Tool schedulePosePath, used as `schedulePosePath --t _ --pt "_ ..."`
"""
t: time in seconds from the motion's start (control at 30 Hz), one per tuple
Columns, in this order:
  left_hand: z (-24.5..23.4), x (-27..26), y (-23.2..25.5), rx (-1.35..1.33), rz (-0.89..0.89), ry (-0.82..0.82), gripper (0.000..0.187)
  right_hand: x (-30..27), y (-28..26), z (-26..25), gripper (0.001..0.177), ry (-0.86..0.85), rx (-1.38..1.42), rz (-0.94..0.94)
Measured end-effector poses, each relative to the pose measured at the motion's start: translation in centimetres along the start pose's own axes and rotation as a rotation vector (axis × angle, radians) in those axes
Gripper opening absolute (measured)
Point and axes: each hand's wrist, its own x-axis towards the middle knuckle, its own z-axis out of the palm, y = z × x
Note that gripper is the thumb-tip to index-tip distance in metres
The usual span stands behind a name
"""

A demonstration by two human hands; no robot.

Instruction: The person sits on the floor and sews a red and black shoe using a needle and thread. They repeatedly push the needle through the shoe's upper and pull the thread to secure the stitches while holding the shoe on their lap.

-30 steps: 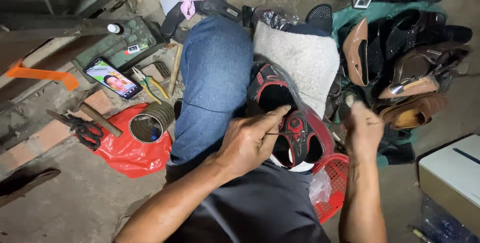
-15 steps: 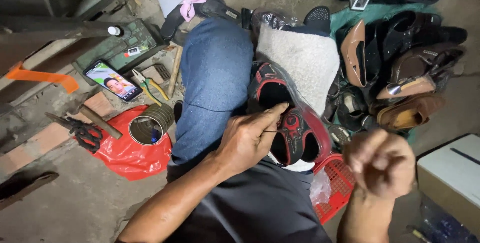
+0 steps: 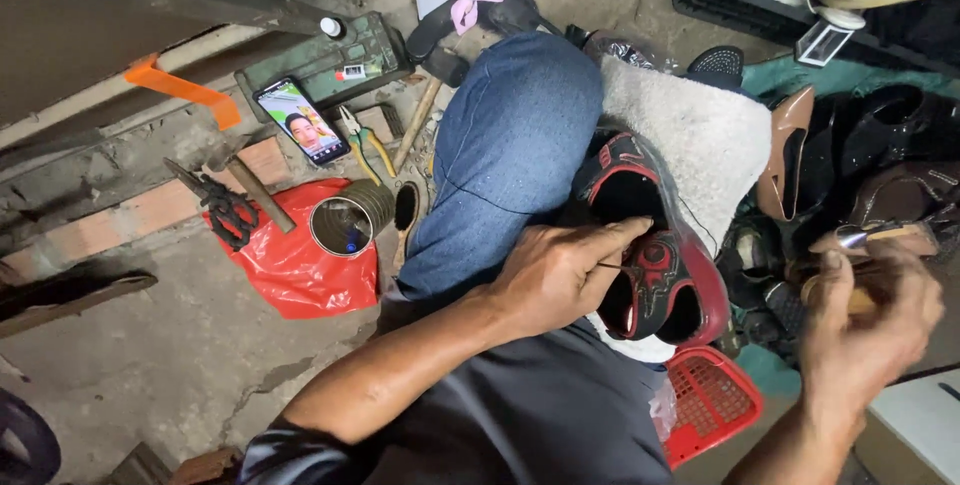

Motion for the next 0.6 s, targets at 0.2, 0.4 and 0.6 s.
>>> schedulePosePath --t 0.2,0.4,0.6 --pt "0.0 -0.1 0.1 0.017 0.021 0.019 0.037 4.8 -12.9 0.2 0.05 -0.223 0.324 -0.232" --pt "0.0 -0.5 -0.2 0.002 0.011 0.033 0.041 5.3 -12.7 0.6 0.013 -0.221 0.465 -0.219" --pt "-0.3 -0.3 -0.4 -0.029 0.033 0.031 0.04 2.0 -5.0 0.7 0.038 -0.284 1.741 0.182"
